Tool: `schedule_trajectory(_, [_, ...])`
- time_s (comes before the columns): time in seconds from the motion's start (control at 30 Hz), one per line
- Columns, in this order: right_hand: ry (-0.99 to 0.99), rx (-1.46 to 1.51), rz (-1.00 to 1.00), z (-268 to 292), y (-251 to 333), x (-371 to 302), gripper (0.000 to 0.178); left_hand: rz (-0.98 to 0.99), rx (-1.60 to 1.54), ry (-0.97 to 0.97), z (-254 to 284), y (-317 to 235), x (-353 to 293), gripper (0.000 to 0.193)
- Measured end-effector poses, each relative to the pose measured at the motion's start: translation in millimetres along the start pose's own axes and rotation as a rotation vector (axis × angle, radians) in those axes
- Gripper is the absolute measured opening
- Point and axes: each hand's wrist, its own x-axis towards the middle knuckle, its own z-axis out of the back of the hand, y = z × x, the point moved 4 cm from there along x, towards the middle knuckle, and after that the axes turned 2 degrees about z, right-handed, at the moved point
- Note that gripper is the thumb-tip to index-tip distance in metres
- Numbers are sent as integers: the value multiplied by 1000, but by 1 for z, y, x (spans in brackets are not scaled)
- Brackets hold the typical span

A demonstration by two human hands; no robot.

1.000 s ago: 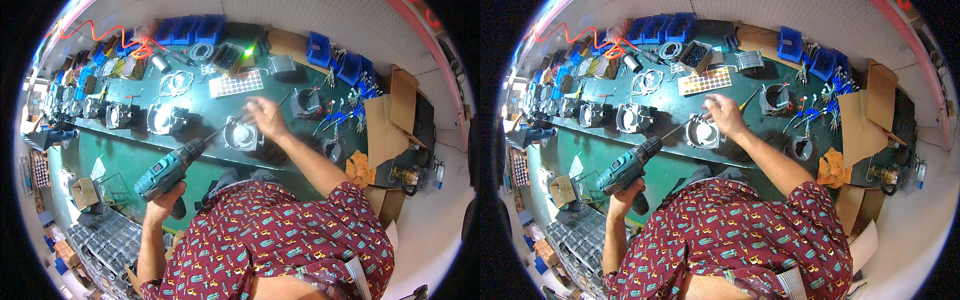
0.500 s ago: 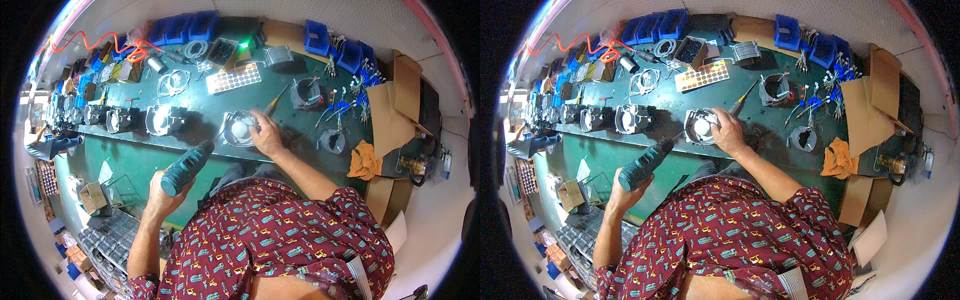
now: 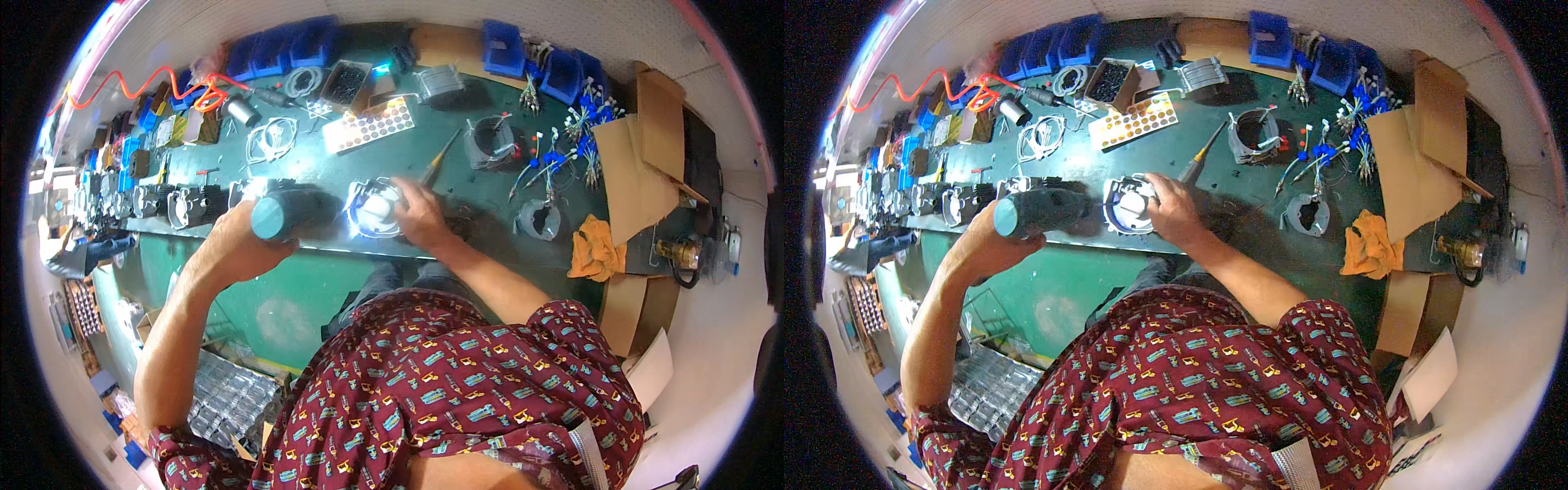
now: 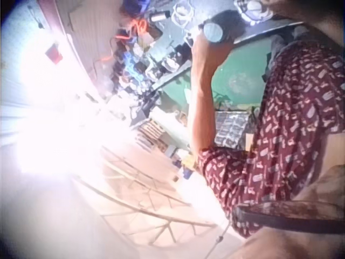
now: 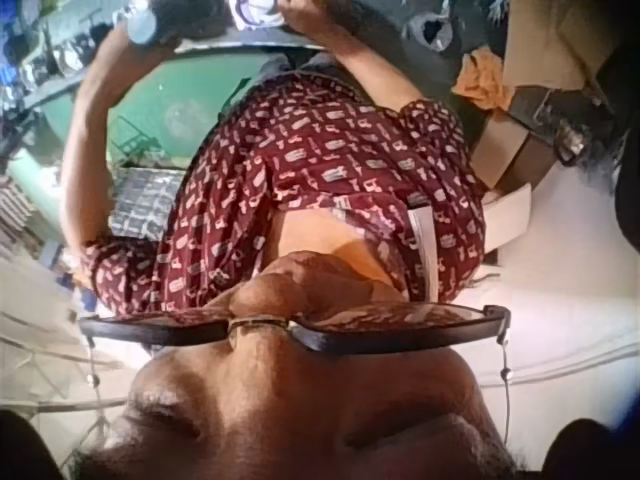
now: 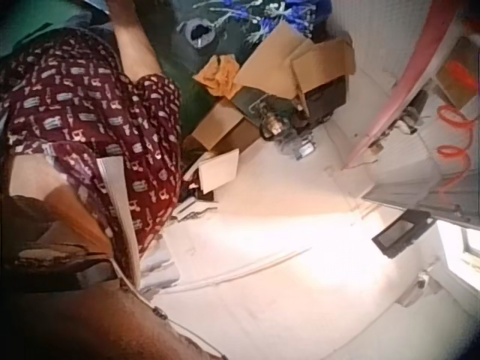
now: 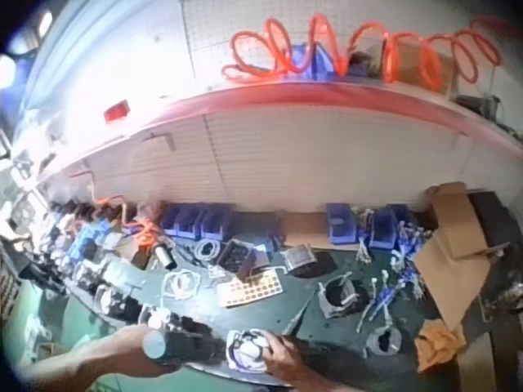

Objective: The person uses a cordless drill to fasten screws into a circular metal housing on a workbench. They repeatedly pick up screws, align them, and drive them in, then place the finished unit aside and repeat the process with another unit.

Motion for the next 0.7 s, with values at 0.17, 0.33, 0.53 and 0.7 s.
schedule_trajectory(0.17, [-46, -21, 37, -9, -11, -3, 39, -3, 74, -5, -6, -1, -10, 28])
schedule_trajectory(0.33, [-20, -25, 92, -1, -9, -4, 43, 39, 91, 2, -8, -14, -22, 27])
schedule_trajectory(0.53, [-122, -78, -251, 44, -105, -6, 30, 55, -296, -128, -5, -14, -55, 30])
schedule_trajectory(0.7, [183, -459, -257, 33, -182, -33, 24, 187, -600, -163, -43, 22, -81, 33])
